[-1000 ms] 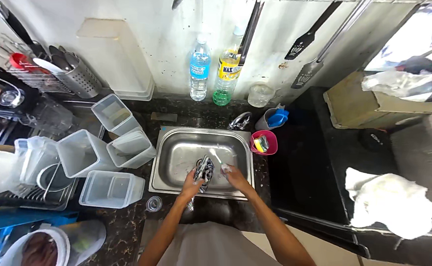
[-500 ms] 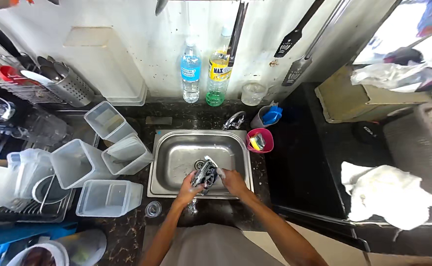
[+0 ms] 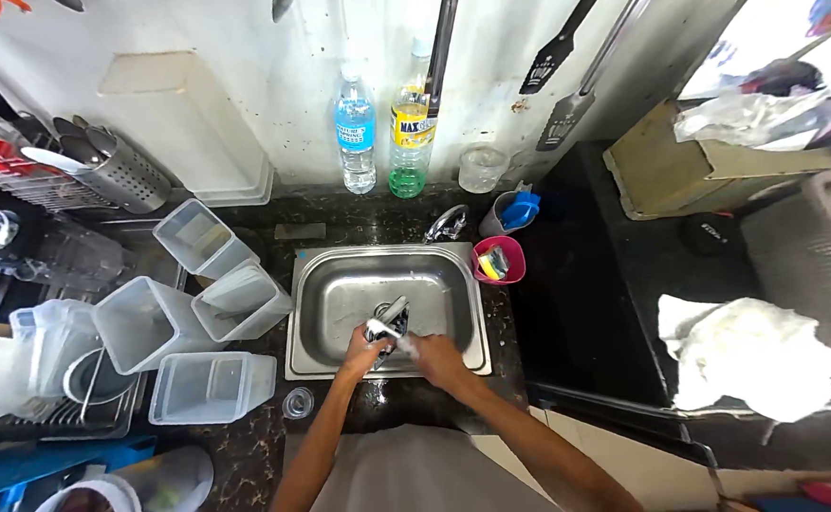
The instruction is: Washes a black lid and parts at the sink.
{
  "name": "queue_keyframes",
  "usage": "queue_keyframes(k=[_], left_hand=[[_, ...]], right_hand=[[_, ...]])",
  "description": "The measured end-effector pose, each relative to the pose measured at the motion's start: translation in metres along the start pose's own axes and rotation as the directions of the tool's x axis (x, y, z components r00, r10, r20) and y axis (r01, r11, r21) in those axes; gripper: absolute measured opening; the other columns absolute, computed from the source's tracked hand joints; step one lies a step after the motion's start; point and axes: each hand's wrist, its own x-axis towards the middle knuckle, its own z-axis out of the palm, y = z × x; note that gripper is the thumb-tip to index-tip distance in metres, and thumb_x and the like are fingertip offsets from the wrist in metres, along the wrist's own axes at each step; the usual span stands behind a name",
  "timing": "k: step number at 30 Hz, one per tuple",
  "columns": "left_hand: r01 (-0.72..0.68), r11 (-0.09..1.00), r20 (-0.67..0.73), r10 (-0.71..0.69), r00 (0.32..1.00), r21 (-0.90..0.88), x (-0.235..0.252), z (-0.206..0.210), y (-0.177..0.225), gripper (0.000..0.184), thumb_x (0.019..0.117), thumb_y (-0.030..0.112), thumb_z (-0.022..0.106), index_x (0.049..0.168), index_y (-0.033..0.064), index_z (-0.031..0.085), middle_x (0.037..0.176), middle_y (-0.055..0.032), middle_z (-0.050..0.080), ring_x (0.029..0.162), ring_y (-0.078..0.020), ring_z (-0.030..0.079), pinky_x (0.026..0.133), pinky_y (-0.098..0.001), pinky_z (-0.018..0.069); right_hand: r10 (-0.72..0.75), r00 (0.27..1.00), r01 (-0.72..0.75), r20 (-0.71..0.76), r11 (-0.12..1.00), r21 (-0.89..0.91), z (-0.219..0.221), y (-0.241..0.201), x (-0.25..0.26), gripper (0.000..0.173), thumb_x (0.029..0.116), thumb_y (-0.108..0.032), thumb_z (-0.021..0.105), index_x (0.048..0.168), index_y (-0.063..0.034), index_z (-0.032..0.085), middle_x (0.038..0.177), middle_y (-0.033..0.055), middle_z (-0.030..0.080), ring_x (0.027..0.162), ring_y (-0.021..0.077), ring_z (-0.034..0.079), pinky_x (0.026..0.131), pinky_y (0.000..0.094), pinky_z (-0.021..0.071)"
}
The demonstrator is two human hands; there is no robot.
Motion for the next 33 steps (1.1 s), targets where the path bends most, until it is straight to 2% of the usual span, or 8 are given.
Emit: queue_keyframes(k=[5, 10, 12, 16, 19, 21, 25, 33], left_hand=[[-0.098, 0.995, 0.022, 0.097, 0.995, 0.025, 0.001, 0.005, -0.011, 0.045, 0.0813, -0.002, 0.070, 0.124, -0.0072, 0.059, 0.099, -0.0072, 0.072, 0.085, -0.0094, 0.070, 0.081, -0.0291, 0.0605], [-0.194, 0.981, 0.043, 0.194, 0.980, -0.002, 0.002, -0.001, -0.012, 0.052, 0.0789, 0.005, 0.076, 0.126, -0.0076, 0.057, 0.106, -0.0084, 0.070, 0.094, -0.0086, 0.069, 0.088, -0.0283, 0.0591], [-0.200, 0.979, 0.059, 0.202, 0.977, -0.049, 0.001, -0.005, -0.014, 0.063, 0.0801, 0.019, 0.077, 0.132, -0.0074, 0.053, 0.110, -0.0097, 0.070, 0.095, -0.0108, 0.069, 0.087, -0.0300, 0.0592], [-0.126, 0.940, 0.080, 0.159, 0.984, -0.317, -0.010, -0.013, -0.016, 0.108, 0.0827, 0.074, 0.060, 0.149, -0.0062, 0.030, 0.113, -0.0053, 0.068, 0.092, -0.0107, 0.069, 0.083, -0.0312, 0.0602], [0.033, 0.896, 0.080, 0.003, 0.997, -0.442, -0.010, -0.011, 0.000, 0.056, 0.1005, 0.039, 0.035, 0.138, -0.0012, 0.042, 0.103, -0.0060, 0.071, 0.091, -0.0138, 0.070, 0.081, -0.0324, 0.0598], [0.165, 0.904, 0.102, -0.135, 0.986, -0.395, 0.001, -0.012, 0.000, 0.037, 0.0998, 0.022, 0.042, 0.129, 0.0011, 0.049, 0.097, -0.0084, 0.071, 0.088, -0.0171, 0.070, 0.079, -0.0355, 0.0600], [0.175, 0.959, 0.086, -0.159, 0.983, -0.223, 0.014, -0.016, -0.007, 0.051, 0.0865, 0.006, 0.074, 0.132, -0.0019, 0.053, 0.109, -0.0126, 0.070, 0.096, -0.0190, 0.069, 0.085, -0.0369, 0.0590], [0.001, 0.996, -0.002, -0.001, 1.000, -0.087, 0.013, -0.011, -0.016, 0.042, 0.0844, 0.000, 0.072, 0.123, -0.0058, 0.058, 0.101, -0.0094, 0.071, 0.090, -0.0133, 0.069, 0.084, -0.0321, 0.0595]], right_hand=[[0.191, 0.982, -0.190, -0.005, 0.979, 0.079, -0.009, 0.037, 0.021, 0.039, 0.1073, -0.034, 0.045, 0.129, -0.0081, 0.065, 0.108, 0.0250, 0.071, 0.105, 0.0454, 0.068, 0.090, 0.0646, 0.0520], [0.035, 0.999, -0.037, 0.017, 0.997, 0.075, 0.004, 0.000, 0.000, 0.034, 0.1053, -0.030, 0.049, 0.127, -0.0098, 0.065, 0.101, 0.0242, 0.072, 0.100, 0.0450, 0.069, 0.087, 0.0643, 0.0529], [0.168, 0.986, -0.168, 0.006, 0.980, 0.109, -0.003, 0.025, 0.021, 0.040, 0.1045, -0.027, 0.051, 0.137, -0.0065, 0.062, 0.113, 0.0292, 0.069, 0.109, 0.0488, 0.066, 0.094, 0.0664, 0.0502], [0.273, 0.962, -0.269, -0.011, 0.954, 0.135, -0.012, 0.059, 0.052, 0.042, 0.1074, -0.037, 0.045, 0.127, -0.0070, 0.067, 0.114, 0.0257, 0.070, 0.110, 0.0457, 0.066, 0.093, 0.0665, 0.0500], [0.130, 0.991, -0.130, 0.005, 0.985, 0.113, -0.020, 0.034, 0.049, 0.037, 0.1056, -0.032, 0.049, 0.126, -0.0072, 0.068, 0.113, 0.0246, 0.071, 0.110, 0.0448, 0.067, 0.093, 0.0660, 0.0502], [0.049, 0.999, -0.051, 0.021, 0.994, 0.097, -0.018, 0.016, 0.045, 0.035, 0.1049, -0.032, 0.050, 0.123, -0.0082, 0.069, 0.109, 0.0239, 0.071, 0.108, 0.0442, 0.067, 0.092, 0.0654, 0.0507], [-0.065, 0.996, 0.064, 0.057, 0.998, 0.023, -0.015, 0.005, 0.034, 0.033, 0.1036, -0.032, 0.052, 0.121, -0.0097, 0.068, 0.104, 0.0235, 0.072, 0.102, 0.0449, 0.068, 0.088, 0.0660, 0.0510], [-0.051, 0.998, 0.051, 0.035, 0.999, -0.006, -0.001, 0.004, 0.020, 0.032, 0.1025, -0.028, 0.052, 0.126, -0.0115, 0.067, 0.104, 0.0231, 0.073, 0.101, 0.0452, 0.069, 0.087, 0.0655, 0.0515]])
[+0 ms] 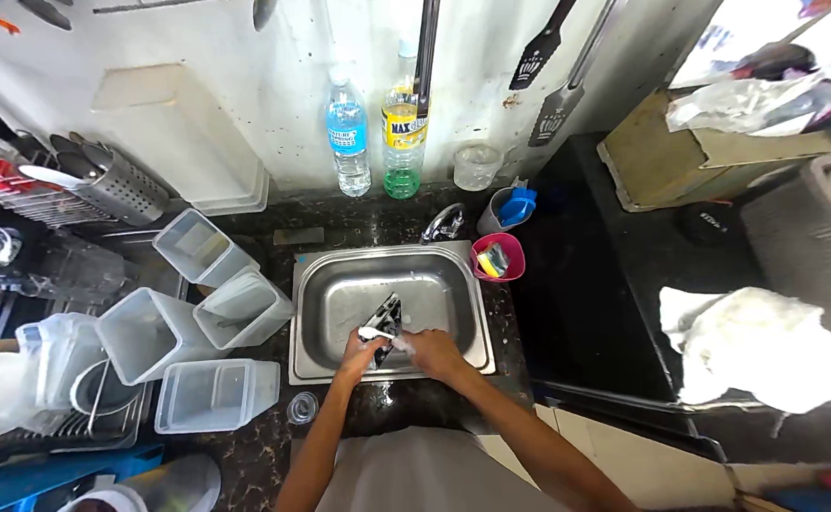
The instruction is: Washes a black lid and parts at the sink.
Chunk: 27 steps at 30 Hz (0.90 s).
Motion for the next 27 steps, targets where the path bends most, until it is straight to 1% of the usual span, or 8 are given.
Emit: queue_keyframes(k=[4, 8, 14, 19, 22, 24, 25, 27], left_hand=[[-0.057, 0.998, -0.006, 0.057, 0.998, -0.029, -0.006, 0.003, -0.004, 0.036, 0.0853, 0.002, 0.069, 0.120, -0.0047, 0.059, 0.093, -0.0070, 0.070, 0.081, -0.0132, 0.069, 0.079, -0.0321, 0.0599], [-0.022, 1.000, 0.043, 0.023, 0.999, -0.020, -0.010, 0.000, 0.003, 0.029, 0.0858, 0.001, 0.069, 0.113, -0.0023, 0.060, 0.085, -0.0030, 0.070, 0.076, -0.0108, 0.068, 0.076, -0.0297, 0.0597], [0.047, 0.999, 0.115, -0.049, 0.992, 0.012, -0.012, -0.021, 0.021, 0.023, 0.0852, 0.002, 0.068, 0.107, 0.0019, 0.061, 0.072, 0.0019, 0.065, 0.064, -0.0084, 0.063, 0.066, -0.0267, 0.0571], [0.055, 0.991, 0.282, -0.088, 0.955, 0.124, -0.010, -0.017, 0.026, 0.011, 0.0888, 0.004, 0.067, 0.100, 0.0045, 0.066, 0.067, 0.0044, 0.063, 0.057, -0.0070, 0.061, 0.060, -0.0248, 0.0558], [0.061, 0.998, 0.206, -0.059, 0.977, -0.004, -0.012, -0.019, 0.020, 0.015, 0.0877, 0.008, 0.069, 0.101, 0.0037, 0.063, 0.065, 0.0028, 0.062, 0.056, -0.0092, 0.061, 0.059, -0.0261, 0.0560], [0.041, 0.993, 0.146, -0.025, 0.989, -0.107, -0.015, -0.026, 0.014, 0.021, 0.0871, 0.016, 0.068, 0.103, 0.0040, 0.062, 0.065, 0.0032, 0.063, 0.057, -0.0091, 0.062, 0.060, -0.0263, 0.0561], [0.045, 0.985, 0.130, -0.023, 0.991, -0.168, -0.017, -0.029, 0.012, 0.025, 0.0915, 0.024, 0.059, 0.106, 0.0036, 0.060, 0.068, 0.0029, 0.064, 0.060, -0.0087, 0.063, 0.062, -0.0262, 0.0566], [0.107, 0.954, 0.117, -0.076, 0.990, -0.279, -0.021, -0.032, 0.011, 0.054, 0.1048, 0.042, 0.017, 0.112, 0.0040, 0.055, 0.075, -0.0009, 0.067, 0.068, -0.0116, 0.066, 0.068, -0.0288, 0.0583]], right_hand=[[0.116, 0.993, -0.113, -0.034, 0.991, 0.077, -0.005, 0.040, 0.017, 0.037, 0.1057, -0.031, 0.048, 0.132, -0.0115, 0.065, 0.111, 0.0250, 0.071, 0.108, 0.0463, 0.067, 0.094, 0.0658, 0.0504], [-0.162, 0.986, 0.161, -0.045, 0.986, -0.032, -0.005, 0.014, 0.005, 0.031, 0.1033, -0.028, 0.052, 0.120, -0.0078, 0.067, 0.098, 0.0226, 0.073, 0.096, 0.0445, 0.070, 0.084, 0.0654, 0.0519], [-0.256, 0.965, 0.243, -0.066, 0.958, -0.152, -0.035, 0.065, 0.031, 0.026, 0.1019, -0.023, 0.057, 0.118, -0.0058, 0.069, 0.105, 0.0225, 0.073, 0.101, 0.0439, 0.070, 0.088, 0.0657, 0.0514], [-0.411, 0.912, 0.404, -0.007, 0.900, -0.165, -0.038, 0.024, 0.026, 0.031, 0.1055, -0.030, 0.051, 0.110, -0.0050, 0.068, 0.097, 0.0200, 0.072, 0.096, 0.0408, 0.070, 0.083, 0.0623, 0.0531], [-0.326, 0.945, 0.319, -0.028, 0.935, -0.153, -0.037, 0.051, 0.031, 0.027, 0.1032, -0.025, 0.055, 0.115, -0.0058, 0.069, 0.102, 0.0213, 0.073, 0.099, 0.0426, 0.070, 0.086, 0.0644, 0.0524], [-0.153, 0.988, 0.150, -0.009, 0.975, -0.164, -0.038, 0.083, 0.030, 0.030, 0.1034, -0.025, 0.055, 0.123, -0.0074, 0.069, 0.107, 0.0241, 0.072, 0.103, 0.0463, 0.069, 0.089, 0.0676, 0.0500], [-0.064, 0.998, 0.061, -0.013, 0.984, -0.165, -0.040, 0.095, 0.029, 0.032, 0.1033, -0.027, 0.055, 0.125, -0.0077, 0.069, 0.109, 0.0261, 0.072, 0.104, 0.0488, 0.068, 0.090, 0.0695, 0.0488], [0.076, 0.997, -0.076, -0.002, 0.993, -0.092, -0.041, 0.104, 0.029, 0.034, 0.1037, -0.027, 0.054, 0.131, -0.0094, 0.067, 0.117, 0.0269, 0.070, 0.112, 0.0498, 0.065, 0.094, 0.0712, 0.0460]])
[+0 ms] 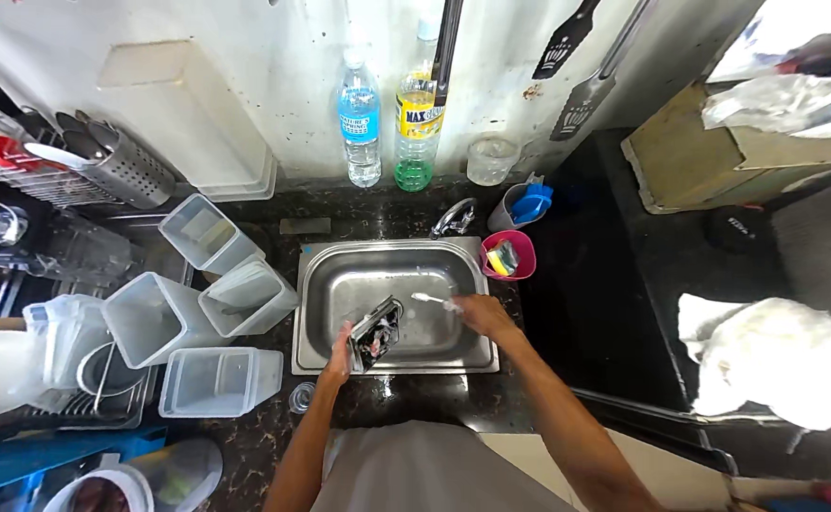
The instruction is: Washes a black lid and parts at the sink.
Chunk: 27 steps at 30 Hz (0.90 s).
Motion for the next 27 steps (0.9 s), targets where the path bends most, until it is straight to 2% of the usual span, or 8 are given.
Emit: queue_keyframes(k=[1, 3, 8, 12, 17, 22, 25, 27], left_hand=[[0.036, 0.998, -0.015, -0.037, 0.999, -0.044, 0.001, -0.001, -0.001, 0.068, 0.1053, 0.048, 0.005, 0.115, 0.0025, 0.055, 0.079, -0.0044, 0.069, 0.072, -0.0147, 0.068, 0.071, -0.0317, 0.0595], [0.094, 0.992, -0.023, -0.097, 0.995, -0.082, 0.008, 0.001, -0.007, 0.074, 0.1059, 0.051, 0.002, 0.126, 0.0005, 0.052, 0.088, -0.0090, 0.070, 0.080, -0.0186, 0.069, 0.076, -0.0360, 0.0597], [0.160, 0.984, 0.050, -0.164, 0.985, 0.075, 0.017, 0.014, -0.004, 0.033, 0.0997, 0.025, 0.041, 0.122, 0.0046, 0.055, 0.091, -0.0047, 0.072, 0.084, -0.0146, 0.070, 0.077, -0.0331, 0.0596], [0.088, 0.974, 0.070, -0.105, 0.992, 0.208, 0.022, 0.012, -0.009, 0.036, 0.0874, 0.004, 0.066, 0.122, 0.0008, 0.055, 0.095, -0.0049, 0.070, 0.089, -0.0137, 0.068, 0.084, -0.0324, 0.0579], [0.055, 0.935, 0.068, -0.084, 0.994, 0.349, 0.020, 0.012, -0.013, 0.051, 0.0815, 0.004, 0.071, 0.129, -0.0029, 0.053, 0.099, -0.0063, 0.070, 0.087, -0.0120, 0.068, 0.083, -0.0308, 0.0586], [0.051, 0.943, -0.013, -0.049, 0.999, 0.330, 0.013, 0.022, -0.010, 0.053, 0.0849, 0.001, 0.071, 0.133, -0.0058, 0.049, 0.102, -0.0087, 0.068, 0.089, -0.0110, 0.068, 0.084, -0.0286, 0.0584], [-0.046, 0.938, 0.059, 0.027, 0.998, 0.345, 0.010, 0.023, -0.009, 0.047, 0.0830, 0.003, 0.073, 0.126, -0.0043, 0.055, 0.099, -0.0045, 0.069, 0.086, -0.0086, 0.068, 0.083, -0.0275, 0.0588], [-0.085, 0.956, 0.152, 0.043, 0.987, 0.279, 0.009, 0.015, -0.011, 0.058, 0.0821, 0.019, 0.078, 0.129, -0.0045, 0.053, 0.101, -0.0047, 0.070, 0.090, -0.0107, 0.069, 0.086, -0.0299, 0.0585]], right_hand=[[0.031, 1.000, -0.031, 0.008, 0.998, 0.056, 0.003, -0.004, -0.001, 0.035, 0.1047, -0.027, 0.053, 0.132, -0.0101, 0.066, 0.120, 0.0263, 0.069, 0.115, 0.0485, 0.064, 0.097, 0.0705, 0.0456], [0.037, 0.999, -0.039, 0.015, 0.982, 0.185, 0.012, -0.023, -0.001, 0.036, 0.1060, -0.029, 0.050, 0.133, -0.0108, 0.066, 0.122, 0.0248, 0.069, 0.117, 0.0456, 0.064, 0.099, 0.0688, 0.0456], [-0.092, 0.996, 0.091, -0.011, 0.946, 0.311, 0.036, -0.068, -0.011, 0.037, 0.1060, -0.033, 0.049, 0.128, -0.0112, 0.070, 0.113, 0.0222, 0.072, 0.110, 0.0416, 0.067, 0.097, 0.0645, 0.0492], [-0.170, 0.985, 0.163, 0.041, 0.978, 0.131, 0.030, -0.094, -0.030, 0.035, 0.1054, -0.036, 0.048, 0.118, -0.0103, 0.069, 0.100, 0.0220, 0.072, 0.100, 0.0434, 0.069, 0.087, 0.0649, 0.0510], [-0.022, 1.000, 0.023, -0.019, 0.995, 0.098, 0.028, -0.063, -0.019, 0.036, 0.1061, -0.035, 0.047, 0.126, -0.0120, 0.067, 0.108, 0.0240, 0.072, 0.106, 0.0470, 0.068, 0.089, 0.0690, 0.0499], [-0.176, 0.983, 0.180, -0.046, 0.978, 0.105, 0.031, -0.084, -0.033, 0.031, 0.1040, -0.030, 0.050, 0.122, -0.0123, 0.069, 0.101, 0.0220, 0.073, 0.098, 0.0448, 0.070, 0.085, 0.0666, 0.0513], [0.040, 0.999, -0.034, -0.035, 0.986, 0.162, 0.025, -0.039, -0.008, 0.037, 0.1060, -0.031, 0.049, 0.134, -0.0137, 0.066, 0.116, 0.0258, 0.071, 0.111, 0.0483, 0.066, 0.095, 0.0697, 0.0483], [0.124, 0.992, -0.123, 0.008, 0.973, 0.193, 0.026, -0.018, 0.005, 0.041, 0.1078, -0.036, 0.045, 0.137, -0.0138, 0.064, 0.124, 0.0250, 0.069, 0.118, 0.0471, 0.064, 0.099, 0.0694, 0.0463]])
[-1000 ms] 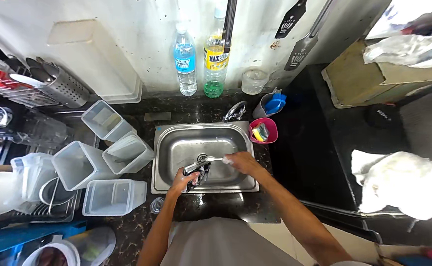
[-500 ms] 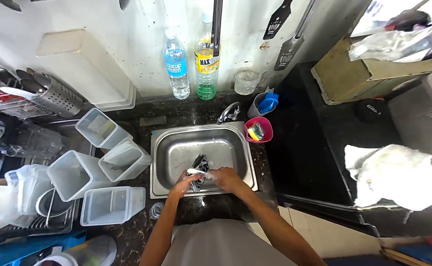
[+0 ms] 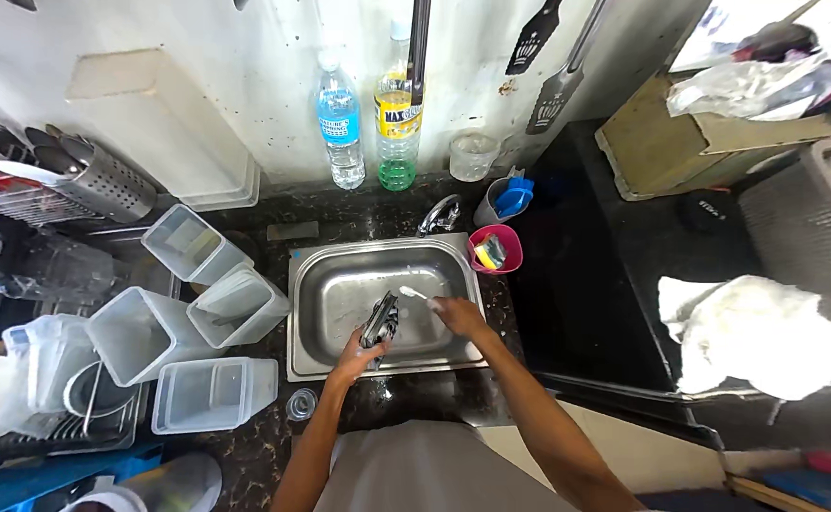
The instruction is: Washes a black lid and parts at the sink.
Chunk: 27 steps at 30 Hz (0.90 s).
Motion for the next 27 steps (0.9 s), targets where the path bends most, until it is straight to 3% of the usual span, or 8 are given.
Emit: queue_keyframes(k=[2, 3, 6, 9, 11, 18, 24, 27], left_hand=[[-0.017, 0.994, 0.090, 0.027, 0.996, -0.107, -0.001, -0.005, 0.000, 0.082, 0.0817, 0.055, 0.073, 0.133, -0.0037, 0.048, 0.105, -0.0031, 0.072, 0.097, -0.0120, 0.069, 0.091, -0.0313, 0.0569], [-0.005, 0.992, 0.104, 0.019, 0.994, -0.129, -0.001, -0.003, 0.003, 0.080, 0.0878, 0.063, 0.059, 0.133, -0.0022, 0.048, 0.107, -0.0019, 0.072, 0.100, -0.0113, 0.068, 0.093, -0.0308, 0.0554], [0.085, 0.988, 0.067, -0.077, 0.995, -0.126, 0.002, 0.005, 0.009, 0.049, 0.1008, 0.041, 0.035, 0.126, 0.0037, 0.054, 0.103, -0.0005, 0.071, 0.099, -0.0091, 0.067, 0.091, -0.0300, 0.0552], [0.109, 0.986, 0.053, -0.103, 0.993, -0.128, 0.010, 0.003, 0.001, 0.036, 0.0934, 0.019, 0.058, 0.125, 0.0021, 0.055, 0.102, -0.0042, 0.073, 0.098, -0.0133, 0.069, 0.093, -0.0335, 0.0559], [0.078, 0.990, -0.025, -0.081, 0.996, -0.114, 0.008, 0.001, -0.007, 0.049, 0.0864, 0.007, 0.069, 0.131, -0.0018, 0.050, 0.107, -0.0073, 0.071, 0.100, -0.0143, 0.068, 0.094, -0.0337, 0.0563], [0.019, 0.998, -0.106, -0.013, 0.994, 0.058, 0.006, 0.000, -0.014, 0.045, 0.0822, 0.001, 0.071, 0.125, -0.0040, 0.057, 0.100, -0.0058, 0.071, 0.093, -0.0123, 0.069, 0.088, -0.0318, 0.0583], [0.096, 0.995, -0.171, -0.091, 0.981, 0.019, -0.001, 0.002, -0.004, 0.055, 0.0827, 0.000, 0.072, 0.132, -0.0063, 0.049, 0.106, -0.0085, 0.070, 0.096, -0.0115, 0.068, 0.090, -0.0300, 0.0575], [0.070, 0.996, -0.160, -0.077, 0.984, -0.052, -0.004, -0.001, -0.005, 0.053, 0.0826, 0.000, 0.070, 0.132, -0.0053, 0.050, 0.106, -0.0085, 0.070, 0.096, -0.0127, 0.069, 0.090, -0.0319, 0.0579]], right_hand=[[-0.007, 1.000, 0.006, 0.026, 0.998, 0.057, -0.001, -0.005, 0.000, 0.043, 0.1082, -0.038, 0.044, 0.137, -0.0136, 0.065, 0.126, 0.0233, 0.068, 0.120, 0.0443, 0.063, 0.101, 0.0680, 0.0452], [-0.033, 0.999, 0.031, 0.036, 0.997, 0.070, -0.002, -0.011, -0.003, 0.043, 0.1081, -0.037, 0.044, 0.135, -0.0126, 0.066, 0.125, 0.0231, 0.069, 0.120, 0.0435, 0.063, 0.102, 0.0673, 0.0452], [-0.152, 0.988, 0.147, 0.031, 0.982, 0.121, 0.005, -0.029, -0.010, 0.040, 0.1075, -0.035, 0.045, 0.128, -0.0093, 0.069, 0.115, 0.0226, 0.071, 0.113, 0.0414, 0.066, 0.099, 0.0641, 0.0478], [-0.298, 0.953, 0.298, 0.052, 0.955, -0.003, 0.004, -0.053, -0.033, 0.037, 0.1065, -0.036, 0.047, 0.122, -0.0116, 0.070, 0.102, 0.0222, 0.073, 0.102, 0.0436, 0.069, 0.090, 0.0664, 0.0507], [-0.343, 0.936, 0.348, 0.075, 0.935, -0.074, 0.006, -0.064, -0.049, 0.035, 0.1055, -0.036, 0.048, 0.117, -0.0101, 0.069, 0.098, 0.0220, 0.073, 0.097, 0.0441, 0.070, 0.085, 0.0668, 0.0512], [-0.144, 0.990, 0.143, -0.009, 0.987, -0.074, -0.002, -0.044, -0.017, 0.037, 0.1068, -0.035, 0.047, 0.128, -0.0131, 0.067, 0.112, 0.0233, 0.072, 0.109, 0.0462, 0.067, 0.093, 0.0686, 0.0491], [-0.431, 0.900, 0.436, 0.069, 0.892, -0.122, 0.009, -0.068, -0.041, 0.030, 0.1046, -0.030, 0.050, 0.118, -0.0105, 0.068, 0.099, 0.0213, 0.072, 0.097, 0.0434, 0.070, 0.083, 0.0664, 0.0516], [-0.277, 0.961, 0.277, -0.001, 0.960, -0.046, -0.008, -0.045, -0.019, 0.035, 0.1056, -0.028, 0.050, 0.130, -0.0113, 0.068, 0.112, 0.0247, 0.072, 0.108, 0.0465, 0.067, 0.094, 0.0681, 0.0495]])
